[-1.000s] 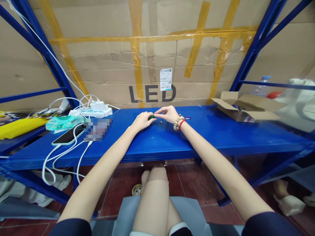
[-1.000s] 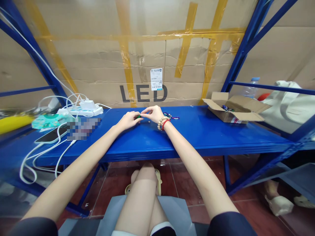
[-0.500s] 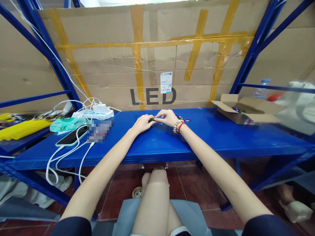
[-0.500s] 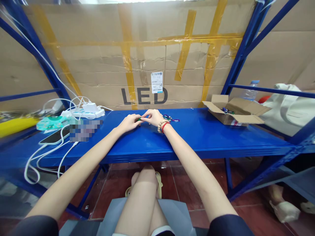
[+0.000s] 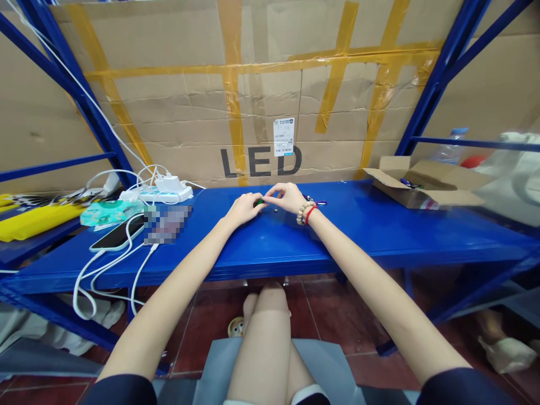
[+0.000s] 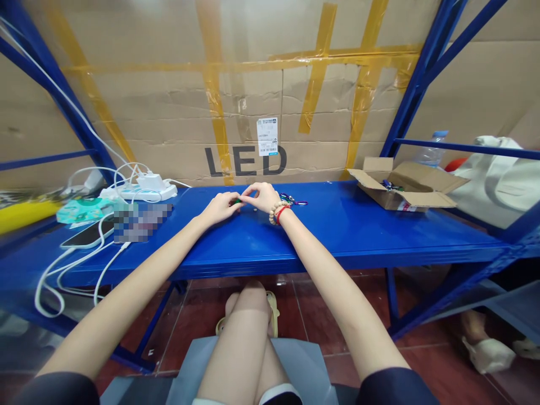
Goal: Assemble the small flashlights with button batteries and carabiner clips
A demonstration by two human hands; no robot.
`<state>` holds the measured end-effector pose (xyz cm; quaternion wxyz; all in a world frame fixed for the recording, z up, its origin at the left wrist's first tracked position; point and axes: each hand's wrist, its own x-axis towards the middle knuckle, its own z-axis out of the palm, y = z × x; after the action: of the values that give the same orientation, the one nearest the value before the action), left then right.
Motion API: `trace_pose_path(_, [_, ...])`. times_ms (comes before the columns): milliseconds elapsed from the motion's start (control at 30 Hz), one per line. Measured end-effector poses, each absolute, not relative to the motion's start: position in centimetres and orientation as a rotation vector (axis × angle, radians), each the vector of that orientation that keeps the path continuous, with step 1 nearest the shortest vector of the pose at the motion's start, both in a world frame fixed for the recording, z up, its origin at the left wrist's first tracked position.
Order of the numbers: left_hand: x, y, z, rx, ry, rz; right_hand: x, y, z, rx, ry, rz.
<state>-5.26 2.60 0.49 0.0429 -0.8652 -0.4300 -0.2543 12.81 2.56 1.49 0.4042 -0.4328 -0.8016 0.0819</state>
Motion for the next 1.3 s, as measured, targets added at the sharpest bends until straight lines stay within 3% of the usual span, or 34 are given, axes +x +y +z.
trace_pose_path(400, [-5.6, 3.7, 0.0, -2.824, -1.061, -1.146, 13.7, 1.4, 2.0, -1.753, -2.178, 0.087])
trace_pose_path(1067, [-5.3, 2.9, 0.2, -2.748, -1.238, -1.159, 13.9, 3.4, 0.6, -1.682, -2.26, 0.31])
trace_pose_path(1300, [-5.4, 3.1, 0.1, -2.739, -1.243, -1.11, 13.7, 2.5, 1.2, -1.699, -2.22, 0.174])
